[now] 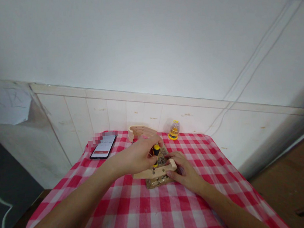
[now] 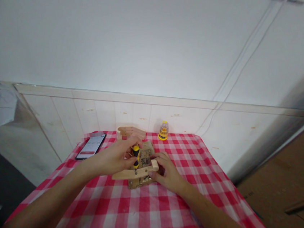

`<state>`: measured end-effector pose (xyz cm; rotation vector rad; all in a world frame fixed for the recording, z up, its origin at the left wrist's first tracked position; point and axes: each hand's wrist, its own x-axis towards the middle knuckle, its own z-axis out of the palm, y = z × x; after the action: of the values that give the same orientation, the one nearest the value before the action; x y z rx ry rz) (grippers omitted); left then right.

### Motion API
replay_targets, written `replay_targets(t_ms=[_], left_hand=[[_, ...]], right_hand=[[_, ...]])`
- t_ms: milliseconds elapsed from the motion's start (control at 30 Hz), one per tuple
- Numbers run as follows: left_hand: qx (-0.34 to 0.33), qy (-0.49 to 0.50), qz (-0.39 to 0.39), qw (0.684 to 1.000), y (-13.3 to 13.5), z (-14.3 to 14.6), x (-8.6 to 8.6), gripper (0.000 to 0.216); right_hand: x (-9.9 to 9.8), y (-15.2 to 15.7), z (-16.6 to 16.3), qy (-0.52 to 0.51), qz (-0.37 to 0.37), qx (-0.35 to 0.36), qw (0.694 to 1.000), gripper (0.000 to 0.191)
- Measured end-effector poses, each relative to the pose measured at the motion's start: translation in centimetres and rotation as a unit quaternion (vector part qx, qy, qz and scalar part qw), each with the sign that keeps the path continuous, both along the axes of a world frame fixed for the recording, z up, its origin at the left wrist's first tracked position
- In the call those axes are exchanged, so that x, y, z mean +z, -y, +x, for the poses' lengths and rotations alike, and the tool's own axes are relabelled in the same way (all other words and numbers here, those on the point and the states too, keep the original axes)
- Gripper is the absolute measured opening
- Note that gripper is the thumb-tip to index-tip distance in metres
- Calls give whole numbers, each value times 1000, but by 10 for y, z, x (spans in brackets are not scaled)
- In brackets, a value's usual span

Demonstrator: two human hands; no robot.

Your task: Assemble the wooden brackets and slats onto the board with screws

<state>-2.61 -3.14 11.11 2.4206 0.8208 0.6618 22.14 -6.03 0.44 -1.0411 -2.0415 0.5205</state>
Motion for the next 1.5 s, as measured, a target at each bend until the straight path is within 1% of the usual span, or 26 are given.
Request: replay_targets(t_ms=[100, 200, 300, 433, 567, 667, 767, 867, 1000, 1200, 1400, 1500], left_hand=[[-32, -6, -15, 999, 0, 0, 2, 28], [-42, -18, -25, 999, 0, 0, 3, 25], [-50, -14, -25, 998, -1, 0, 1, 22], [-66, 0, -39, 997, -5, 1, -4, 25], [-44, 38, -40, 998, -7, 3, -9, 32], [-7, 125, -19, 992, -8, 6, -14, 35], [21, 184, -37, 982, -7, 12, -23, 41], [28, 173, -58, 983, -7, 18, -32, 38], [27, 150, -56, 987, -5, 23, -37, 25], [27, 140, -67, 988, -4, 24, -38, 28], [44, 127, -44, 990, -4, 24, -34, 27], [55, 119, -41, 990, -5, 23, -34, 27]], right_hand=[[-2, 0, 0, 1, -5, 2, 1000, 23], [-3, -1, 0, -5, -5, 3, 1000, 24], [-3, -2, 0, -7, -3, 5, 1000, 26], [-1, -1, 0, -5, 1, 6, 1000, 26], [0, 0, 1, -6, -3, 6, 1000, 25], [-2, 0, 1, -4, -6, 10, 1000, 26], [-3, -1, 2, -7, -3, 12, 1000, 26], [-3, -1, 2, -7, 1, 11, 1000, 26], [-3, -1, 2, -3, 2, 12, 1000, 28], [-3, -1, 2, 0, 1, 14, 1000, 27], [-5, -3, 2, -4, -5, 18, 1000, 27], [-7, -4, 2, -12, -8, 16, 1000, 27]])
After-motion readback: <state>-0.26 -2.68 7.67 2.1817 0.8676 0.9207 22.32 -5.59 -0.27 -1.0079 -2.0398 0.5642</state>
